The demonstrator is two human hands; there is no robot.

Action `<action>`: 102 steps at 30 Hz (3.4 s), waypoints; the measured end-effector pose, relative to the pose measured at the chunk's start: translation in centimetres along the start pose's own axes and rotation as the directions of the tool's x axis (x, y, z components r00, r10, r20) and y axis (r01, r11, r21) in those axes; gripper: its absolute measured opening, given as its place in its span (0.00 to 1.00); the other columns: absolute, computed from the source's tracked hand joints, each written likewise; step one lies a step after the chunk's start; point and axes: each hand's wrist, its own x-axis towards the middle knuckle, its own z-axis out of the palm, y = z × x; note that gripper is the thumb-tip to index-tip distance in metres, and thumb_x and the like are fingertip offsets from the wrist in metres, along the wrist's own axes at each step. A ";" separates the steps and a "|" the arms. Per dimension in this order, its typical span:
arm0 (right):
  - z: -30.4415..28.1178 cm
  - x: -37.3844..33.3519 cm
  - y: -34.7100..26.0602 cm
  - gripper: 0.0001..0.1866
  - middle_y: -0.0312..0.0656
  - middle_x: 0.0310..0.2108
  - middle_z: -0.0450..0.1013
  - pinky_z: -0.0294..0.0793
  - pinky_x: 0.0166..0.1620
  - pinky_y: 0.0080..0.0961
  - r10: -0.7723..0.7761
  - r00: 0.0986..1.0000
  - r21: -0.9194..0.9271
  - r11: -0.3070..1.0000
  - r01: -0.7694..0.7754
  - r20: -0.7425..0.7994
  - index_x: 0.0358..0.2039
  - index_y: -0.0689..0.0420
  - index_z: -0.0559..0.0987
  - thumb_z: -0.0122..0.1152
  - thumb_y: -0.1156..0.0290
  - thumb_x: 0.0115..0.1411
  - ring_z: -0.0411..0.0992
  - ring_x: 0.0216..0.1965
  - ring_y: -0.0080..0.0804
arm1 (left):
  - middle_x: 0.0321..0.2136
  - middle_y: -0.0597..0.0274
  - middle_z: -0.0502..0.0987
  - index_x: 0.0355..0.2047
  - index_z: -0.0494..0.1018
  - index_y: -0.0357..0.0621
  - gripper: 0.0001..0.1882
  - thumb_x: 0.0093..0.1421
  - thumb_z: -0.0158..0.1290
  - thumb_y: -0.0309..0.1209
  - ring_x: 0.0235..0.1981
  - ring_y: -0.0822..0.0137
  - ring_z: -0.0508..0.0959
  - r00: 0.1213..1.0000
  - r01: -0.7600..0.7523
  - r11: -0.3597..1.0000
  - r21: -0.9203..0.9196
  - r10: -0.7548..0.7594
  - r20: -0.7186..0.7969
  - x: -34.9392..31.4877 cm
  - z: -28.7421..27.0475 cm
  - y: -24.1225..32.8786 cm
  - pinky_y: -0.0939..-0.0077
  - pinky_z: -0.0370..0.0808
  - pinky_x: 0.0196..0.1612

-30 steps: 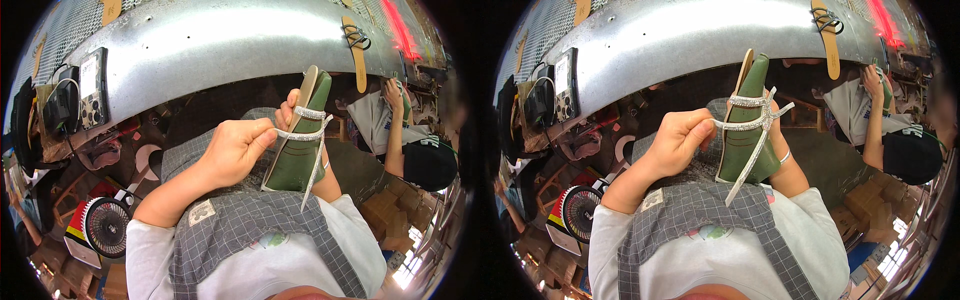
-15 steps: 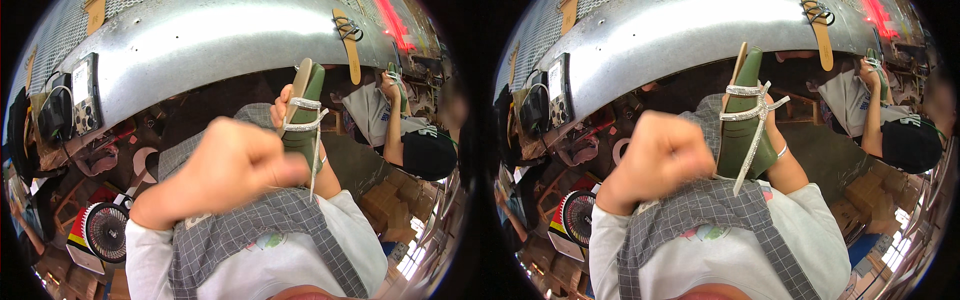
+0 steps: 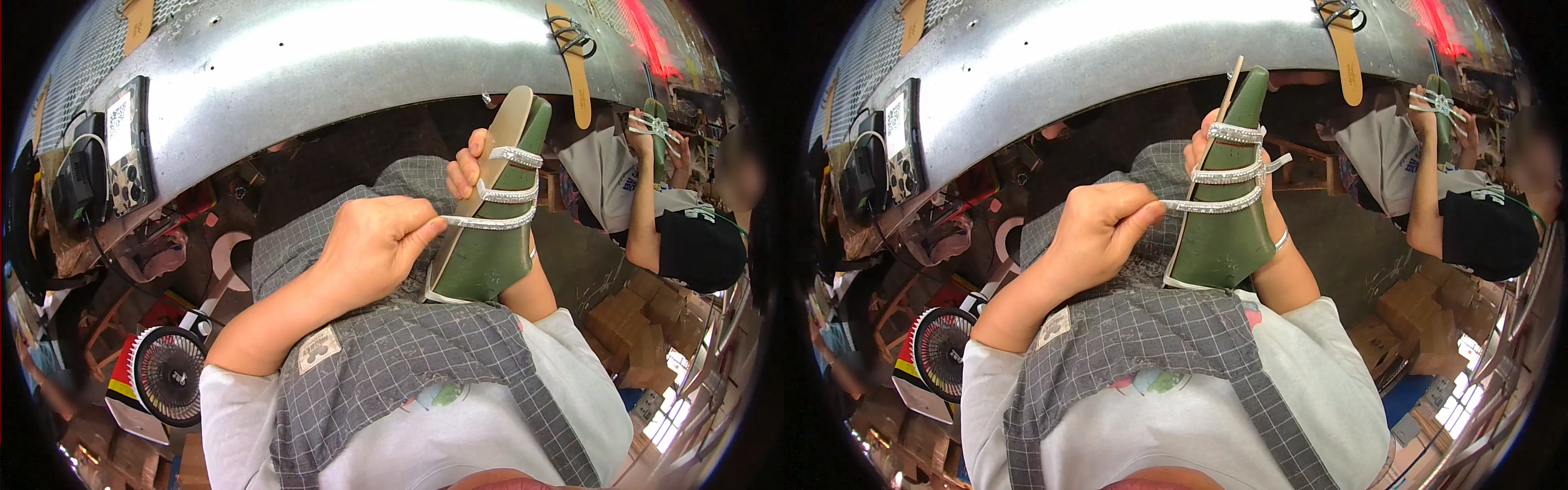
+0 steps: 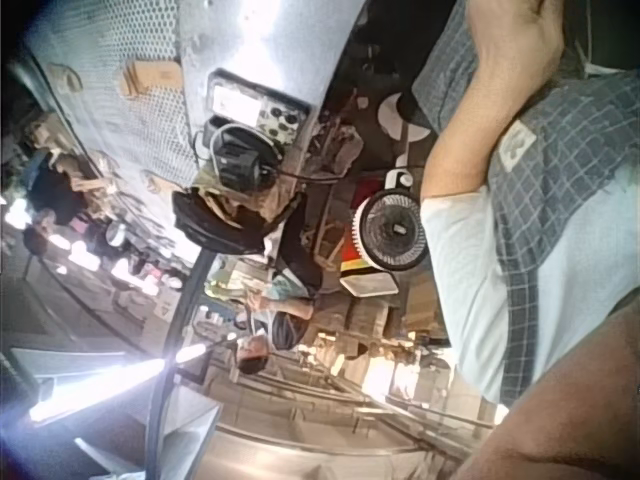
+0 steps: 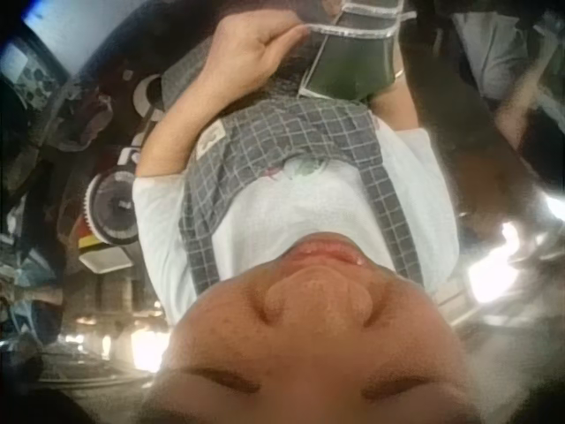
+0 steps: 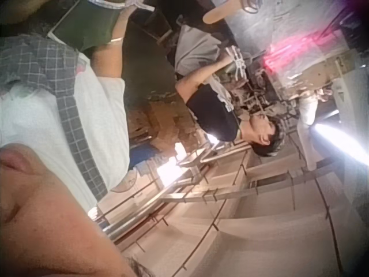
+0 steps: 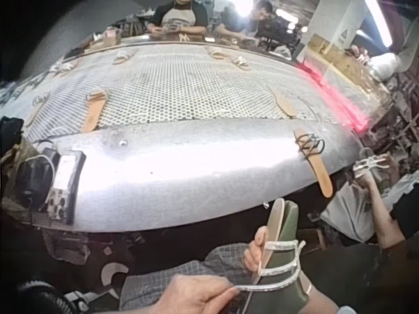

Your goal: The person assembles sandals by taking insoles, decorative straps, and shoe lasts, then fitting the straps and insoles onto the shoe lasts by hand.

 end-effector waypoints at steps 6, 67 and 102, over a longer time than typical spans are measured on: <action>2.1 0.4 0.1 0.18 0.44 0.18 0.67 0.64 0.19 0.22 -0.012 0.999 -0.042 0.999 0.010 -0.036 0.33 0.61 0.67 0.56 0.58 0.55 0.64 0.18 0.31 | 0.12 0.55 0.69 0.14 0.67 0.37 0.15 0.52 0.56 0.32 0.13 0.59 0.69 0.997 0.047 0.978 -0.206 -0.032 0.076 1.4 0.5 -1.1 0.70 0.65 0.18; 5.4 0.3 2.0 0.12 0.32 0.25 0.68 0.66 0.26 0.12 0.285 0.953 -0.549 0.784 -0.291 -0.098 0.32 0.59 0.69 0.55 0.63 0.59 0.65 0.25 0.13 | 0.31 0.59 0.72 0.35 0.62 0.45 0.20 0.54 0.57 0.43 0.32 0.56 0.76 0.995 0.009 0.437 -0.899 0.087 0.052 3.5 -3.7 -3.5 0.68 0.77 0.36; 9.2 1.5 0.0 0.44 0.52 0.44 0.62 0.67 0.45 0.34 -0.337 0.882 -0.890 -0.425 0.168 0.328 0.54 0.60 0.63 0.69 0.76 0.31 0.64 0.41 0.48 | 0.33 0.61 0.75 0.39 0.67 0.39 0.11 0.61 0.49 0.34 0.32 0.68 0.76 0.768 -0.187 0.752 -0.632 -0.289 -0.572 7.4 -8.6 1.7 0.71 0.76 0.36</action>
